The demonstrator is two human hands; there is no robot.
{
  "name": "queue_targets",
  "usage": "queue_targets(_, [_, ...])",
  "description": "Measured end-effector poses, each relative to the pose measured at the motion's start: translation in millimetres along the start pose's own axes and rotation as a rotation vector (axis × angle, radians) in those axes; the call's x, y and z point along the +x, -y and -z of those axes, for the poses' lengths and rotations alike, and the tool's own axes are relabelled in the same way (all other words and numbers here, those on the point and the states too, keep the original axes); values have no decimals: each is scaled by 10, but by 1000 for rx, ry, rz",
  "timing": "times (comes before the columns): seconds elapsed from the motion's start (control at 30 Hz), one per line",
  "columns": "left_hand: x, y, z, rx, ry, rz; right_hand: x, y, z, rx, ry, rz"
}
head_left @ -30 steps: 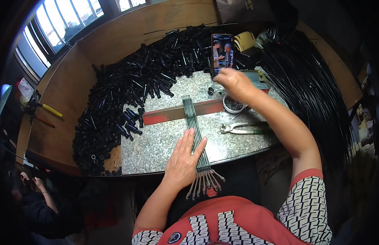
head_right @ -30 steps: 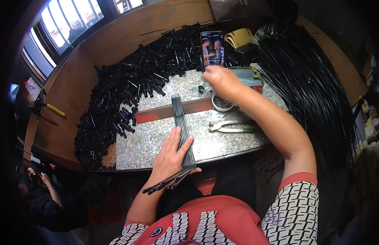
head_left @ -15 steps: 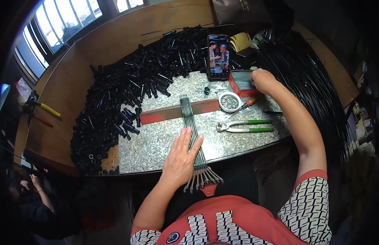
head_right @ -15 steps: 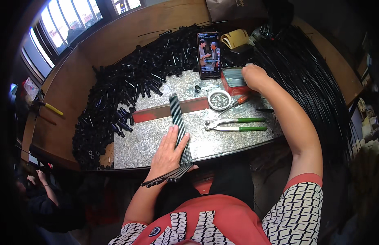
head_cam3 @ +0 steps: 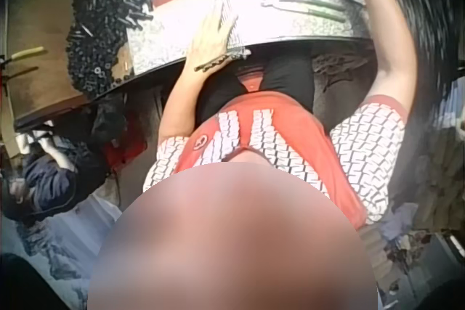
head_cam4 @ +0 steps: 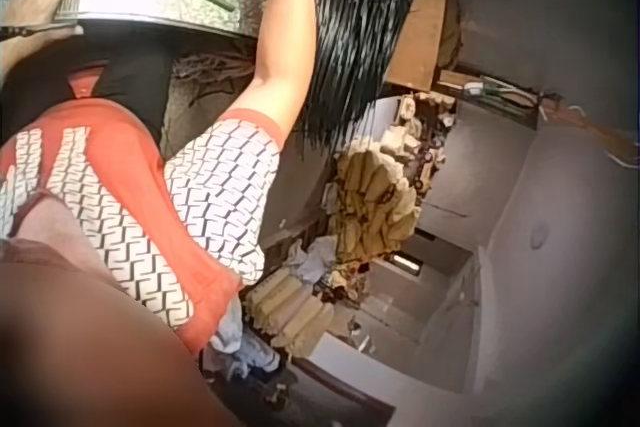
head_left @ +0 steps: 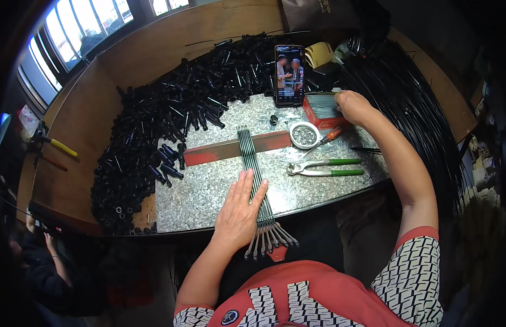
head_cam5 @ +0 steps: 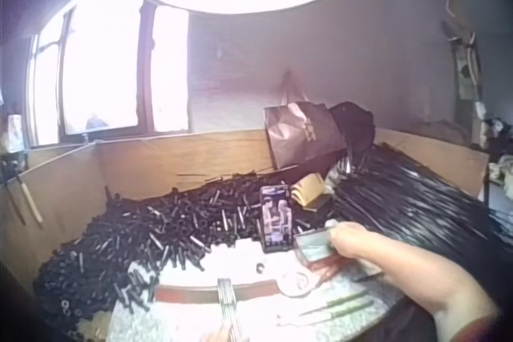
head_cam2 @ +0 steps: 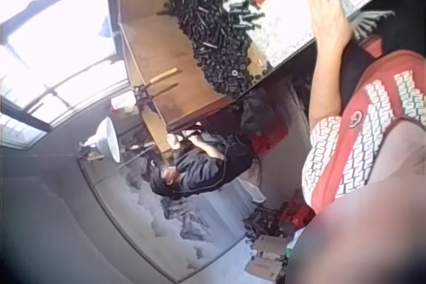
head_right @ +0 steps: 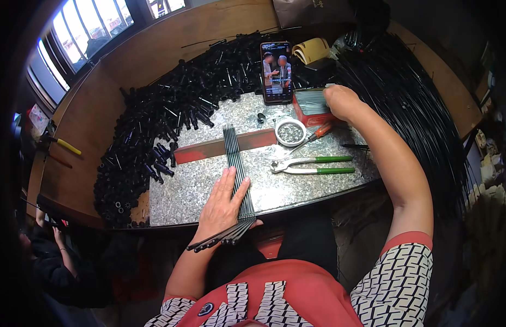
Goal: The recorder is assembling black bristles into a plastic mounting base and using pliers to secure or trim them.
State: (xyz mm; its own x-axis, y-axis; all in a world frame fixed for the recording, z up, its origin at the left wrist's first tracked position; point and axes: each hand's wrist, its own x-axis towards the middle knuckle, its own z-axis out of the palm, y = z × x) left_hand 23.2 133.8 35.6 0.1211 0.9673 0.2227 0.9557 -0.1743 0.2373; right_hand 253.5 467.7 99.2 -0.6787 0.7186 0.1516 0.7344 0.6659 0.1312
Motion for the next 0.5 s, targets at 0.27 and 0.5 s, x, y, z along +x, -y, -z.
queue_targets(0.27, [14,-10,21,-20,8,1,27,14,35,-17,87,-4])
queue_targets(0.5, [5,5,10,-29,5,0,-23,2,79,-145,46,5])
